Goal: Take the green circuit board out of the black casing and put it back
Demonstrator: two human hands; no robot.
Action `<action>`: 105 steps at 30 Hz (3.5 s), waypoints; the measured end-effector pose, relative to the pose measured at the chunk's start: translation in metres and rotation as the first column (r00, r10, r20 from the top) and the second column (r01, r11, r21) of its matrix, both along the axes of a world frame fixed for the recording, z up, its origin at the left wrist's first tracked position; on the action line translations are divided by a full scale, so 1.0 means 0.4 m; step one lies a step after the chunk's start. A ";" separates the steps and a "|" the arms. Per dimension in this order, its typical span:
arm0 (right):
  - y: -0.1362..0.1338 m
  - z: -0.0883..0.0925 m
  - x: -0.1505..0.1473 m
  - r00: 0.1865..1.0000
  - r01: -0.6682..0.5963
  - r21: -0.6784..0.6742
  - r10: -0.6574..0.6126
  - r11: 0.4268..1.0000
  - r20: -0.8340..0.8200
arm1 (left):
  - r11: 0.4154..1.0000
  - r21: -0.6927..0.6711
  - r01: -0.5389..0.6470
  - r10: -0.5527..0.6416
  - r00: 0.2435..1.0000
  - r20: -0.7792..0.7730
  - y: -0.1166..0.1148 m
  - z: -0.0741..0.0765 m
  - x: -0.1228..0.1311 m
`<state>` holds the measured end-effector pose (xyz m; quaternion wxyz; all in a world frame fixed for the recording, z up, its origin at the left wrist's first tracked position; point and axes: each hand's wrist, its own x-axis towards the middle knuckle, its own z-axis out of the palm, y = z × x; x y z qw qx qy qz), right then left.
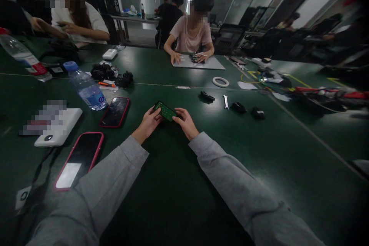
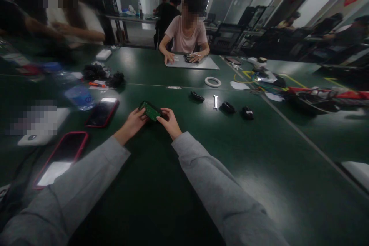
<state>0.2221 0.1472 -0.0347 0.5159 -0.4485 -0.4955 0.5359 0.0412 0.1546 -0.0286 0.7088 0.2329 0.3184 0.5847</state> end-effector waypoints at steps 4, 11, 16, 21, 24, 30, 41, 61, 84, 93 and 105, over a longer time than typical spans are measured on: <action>-0.014 0.014 0.006 0.993 -0.122 -0.017 0.122 0.992 -0.003 | 0.999 0.007 0.038 -0.038 0.999 -0.013 -0.004 0.002 -0.004; -0.026 0.036 0.009 0.980 -0.160 -0.072 0.150 0.984 -0.127 | 0.994 0.013 0.104 -0.103 0.993 -0.049 -0.017 0.019 -0.001; -0.016 0.018 0.012 0.988 -0.090 -0.144 0.069 0.985 -0.141 | 0.996 0.008 0.087 -0.087 0.994 -0.059 -0.022 0.025 0.002; -0.021 0.030 -0.003 0.978 -0.150 -0.231 0.110 0.961 -0.177 | 0.995 -0.005 0.101 -0.101 0.993 -0.053 -0.024 0.027 0.006; -0.037 0.048 -0.024 0.946 -0.252 -0.281 0.174 0.926 -0.275 | 0.996 -0.046 0.078 -0.080 0.996 -0.037 -0.022 0.026 0.011; -0.055 0.039 -0.061 0.966 -0.124 -0.252 0.058 0.960 -0.253 | 0.981 -0.140 0.136 -0.138 0.990 -0.003 -0.025 0.038 0.012; -0.090 0.026 -0.083 0.941 -0.074 0.296 -0.032 0.952 0.337 | 0.958 -0.181 0.222 -0.224 0.975 0.008 -0.032 0.020 0.030; -0.022 0.054 -0.015 0.991 0.084 0.047 -0.088 0.995 0.103 | 0.976 -0.173 0.133 -0.126 0.991 0.054 -0.024 0.037 0.020; 0.075 0.036 0.139 0.831 -0.057 -0.057 0.079 0.997 0.551 | 0.974 -0.157 0.162 -0.152 0.986 0.075 -0.014 0.026 0.012; 0.097 0.056 0.203 0.680 -0.094 -0.035 0.090 0.995 0.728 | 0.985 -0.077 0.155 -0.158 0.987 -0.025 -0.037 0.034 0.016; 0.027 0.149 0.116 0.752 -0.191 0.356 -0.097 0.915 0.652 | 0.986 0.162 0.046 -0.019 0.986 -0.167 -0.042 0.057 0.013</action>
